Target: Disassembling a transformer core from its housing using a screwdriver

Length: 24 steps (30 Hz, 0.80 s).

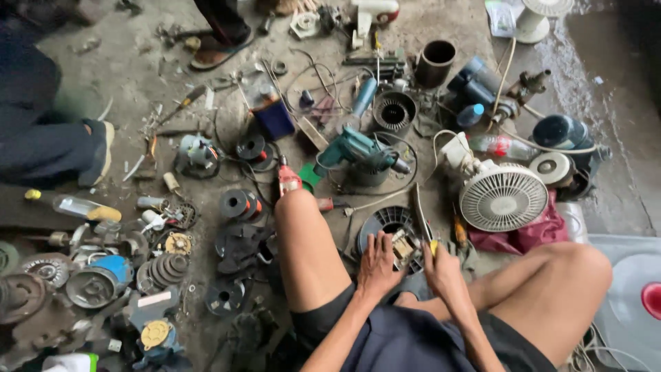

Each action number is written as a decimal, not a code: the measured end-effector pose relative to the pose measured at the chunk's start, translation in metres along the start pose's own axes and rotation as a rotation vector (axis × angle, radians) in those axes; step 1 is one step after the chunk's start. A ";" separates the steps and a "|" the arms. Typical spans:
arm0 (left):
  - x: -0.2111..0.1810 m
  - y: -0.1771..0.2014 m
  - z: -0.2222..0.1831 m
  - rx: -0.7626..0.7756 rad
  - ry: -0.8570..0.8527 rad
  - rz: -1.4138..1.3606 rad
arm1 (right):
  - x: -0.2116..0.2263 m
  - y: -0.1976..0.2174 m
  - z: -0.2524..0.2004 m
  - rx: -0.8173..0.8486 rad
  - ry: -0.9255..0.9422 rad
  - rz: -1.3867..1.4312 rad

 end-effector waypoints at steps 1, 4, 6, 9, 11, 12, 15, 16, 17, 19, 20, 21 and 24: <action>0.003 -0.001 0.002 0.001 -0.001 0.012 | 0.019 0.008 0.006 0.062 -0.032 -0.012; 0.003 -0.002 -0.001 0.016 0.015 -0.004 | -0.004 0.036 -0.012 0.090 -0.086 -0.069; 0.006 -0.005 -0.001 -0.008 0.019 -0.007 | -0.014 0.046 -0.034 0.116 -0.112 -0.159; 0.002 -0.004 -0.010 -0.018 0.025 -0.020 | -0.042 -0.005 -0.032 0.065 -0.068 -0.216; 0.007 -0.009 0.007 -0.028 -0.014 -0.033 | -0.033 -0.026 0.005 -0.055 0.007 -0.159; 0.007 -0.009 0.001 -0.031 -0.024 -0.003 | -0.024 -0.020 0.013 -0.062 0.057 -0.118; 0.004 0.000 -0.014 -0.010 -0.004 0.010 | -0.016 0.018 -0.007 0.000 0.044 -0.104; 0.005 0.000 -0.003 -0.028 -0.005 -0.008 | -0.012 0.035 -0.009 0.028 0.009 -0.116; 0.010 -0.002 0.008 -0.020 -0.022 -0.014 | 0.007 0.053 -0.022 0.015 -0.004 -0.109; 0.005 -0.001 -0.005 -0.078 0.004 -0.053 | 0.022 0.091 -0.074 0.103 -0.144 -0.093; 0.005 -0.002 -0.007 -0.049 0.010 -0.071 | 0.006 0.060 -0.065 0.108 -0.176 -0.105; 0.004 -0.001 -0.007 -0.072 -0.004 -0.060 | -0.006 0.031 -0.055 0.067 -0.110 -0.110; -0.001 0.001 0.001 -0.080 -0.045 -0.058 | -0.020 -0.005 -0.015 -0.022 -0.041 -0.066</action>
Point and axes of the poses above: each hand's wrist, its own z-axis towards the middle knuckle, its own y-axis out of the back of the hand, x = y × z, the point moved 6 cm from there along z, towards the middle knuckle, and after that the axes turned 14 degrees about -x, right-handed, at the moved point
